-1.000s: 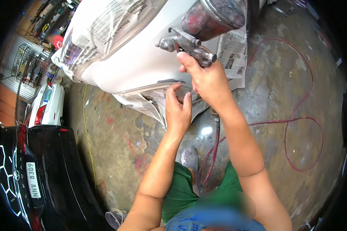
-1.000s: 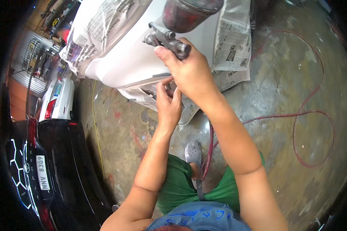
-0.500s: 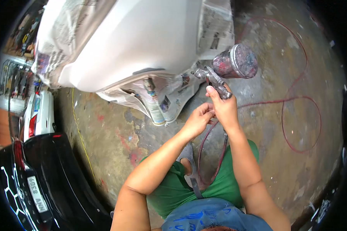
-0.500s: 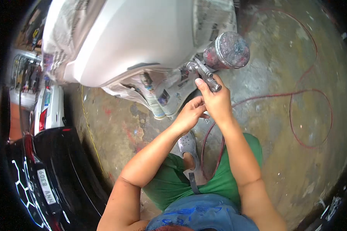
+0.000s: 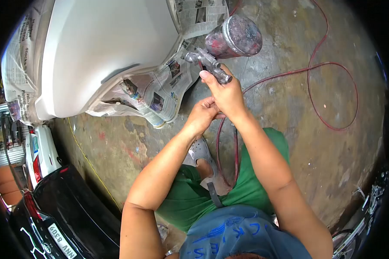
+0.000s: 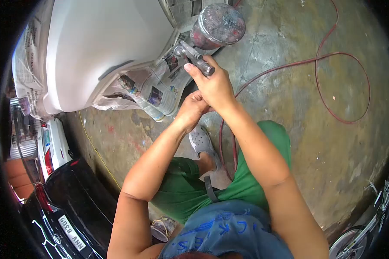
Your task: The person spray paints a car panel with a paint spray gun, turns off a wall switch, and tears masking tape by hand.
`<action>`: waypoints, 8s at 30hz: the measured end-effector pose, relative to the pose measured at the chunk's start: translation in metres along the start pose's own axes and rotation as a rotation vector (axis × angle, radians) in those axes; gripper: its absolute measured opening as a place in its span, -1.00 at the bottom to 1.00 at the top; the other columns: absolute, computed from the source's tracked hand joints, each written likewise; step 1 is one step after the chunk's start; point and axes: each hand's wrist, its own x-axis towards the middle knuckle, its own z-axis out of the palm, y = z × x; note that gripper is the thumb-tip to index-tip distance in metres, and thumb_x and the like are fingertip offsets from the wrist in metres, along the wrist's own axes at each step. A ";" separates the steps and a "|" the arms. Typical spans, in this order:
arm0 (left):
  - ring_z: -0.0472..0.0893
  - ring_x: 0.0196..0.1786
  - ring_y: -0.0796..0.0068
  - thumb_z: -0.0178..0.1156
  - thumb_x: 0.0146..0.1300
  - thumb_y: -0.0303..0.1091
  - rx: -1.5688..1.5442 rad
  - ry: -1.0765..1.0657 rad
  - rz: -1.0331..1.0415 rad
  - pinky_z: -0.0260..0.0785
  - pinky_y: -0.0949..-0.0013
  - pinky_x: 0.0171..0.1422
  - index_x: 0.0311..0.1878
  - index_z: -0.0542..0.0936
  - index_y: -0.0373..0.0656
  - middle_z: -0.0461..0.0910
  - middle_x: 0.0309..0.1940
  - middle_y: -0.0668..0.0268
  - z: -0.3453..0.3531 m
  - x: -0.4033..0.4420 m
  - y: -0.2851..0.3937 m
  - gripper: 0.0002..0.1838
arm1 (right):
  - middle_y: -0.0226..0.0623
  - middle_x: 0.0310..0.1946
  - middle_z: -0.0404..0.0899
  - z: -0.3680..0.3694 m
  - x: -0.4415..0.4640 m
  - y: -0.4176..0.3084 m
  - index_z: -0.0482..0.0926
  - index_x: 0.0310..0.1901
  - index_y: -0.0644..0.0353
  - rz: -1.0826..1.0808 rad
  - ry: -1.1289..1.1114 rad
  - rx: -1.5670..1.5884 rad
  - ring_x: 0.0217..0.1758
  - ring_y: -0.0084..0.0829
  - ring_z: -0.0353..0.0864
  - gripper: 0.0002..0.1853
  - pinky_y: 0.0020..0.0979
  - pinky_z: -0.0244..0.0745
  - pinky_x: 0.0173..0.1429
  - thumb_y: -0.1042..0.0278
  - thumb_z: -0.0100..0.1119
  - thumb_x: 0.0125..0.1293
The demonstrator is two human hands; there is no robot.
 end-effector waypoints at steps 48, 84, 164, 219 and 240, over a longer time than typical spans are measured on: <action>0.66 0.16 0.45 0.13 0.53 -0.33 0.095 -0.113 -0.043 0.54 0.26 0.33 0.22 0.54 -0.26 0.66 0.10 0.29 0.019 0.002 0.008 -0.69 | -0.38 -0.27 0.70 -0.022 -0.005 -0.014 0.64 0.07 0.26 0.065 -0.067 0.101 -0.24 -0.58 0.57 -0.60 -0.42 0.52 -0.10 0.10 0.36 0.42; 0.67 0.07 0.44 0.19 0.50 -0.26 0.123 -0.245 -0.093 0.57 0.28 0.24 0.08 0.61 -0.25 0.68 0.03 0.27 0.025 -0.004 0.012 -0.73 | -0.46 -0.39 0.66 -0.041 -0.020 -0.038 0.64 -0.19 0.23 0.093 -0.059 0.043 -0.50 -0.68 0.46 -0.65 -0.52 0.36 -0.42 0.04 0.31 0.45; 0.61 -0.08 0.59 0.24 0.47 -0.22 -0.272 -0.654 0.177 0.49 0.43 -0.03 -0.02 0.60 -0.17 0.64 -0.19 0.40 -0.076 -0.100 -0.067 -0.77 | -0.32 -0.21 0.66 0.096 -0.143 -0.051 0.53 0.05 0.26 0.017 0.095 -0.148 -0.58 -0.69 0.41 -0.64 -0.58 0.24 -0.56 0.08 0.16 0.56; 0.68 -0.08 -0.03 0.20 0.41 -0.24 0.662 0.327 0.576 0.51 0.05 0.01 -0.01 0.67 -0.18 0.70 -0.13 0.06 -0.107 -0.087 -0.094 -0.76 | -0.23 -0.04 0.72 0.084 -0.126 -0.050 0.55 0.14 0.32 0.100 0.148 -0.208 -0.67 -0.63 0.40 -0.50 -0.56 0.32 -0.61 -0.04 0.07 0.57; 0.71 -0.04 -0.04 0.21 0.40 -0.25 0.765 0.245 0.441 0.54 0.05 0.04 0.04 0.68 -0.16 0.72 -0.07 0.03 -0.102 -0.083 -0.093 -0.73 | -0.28 -0.10 0.75 0.075 -0.126 -0.047 0.59 0.09 0.28 0.147 0.148 -0.108 -0.68 -0.64 0.42 -0.58 -0.53 0.35 -0.61 0.03 0.16 0.54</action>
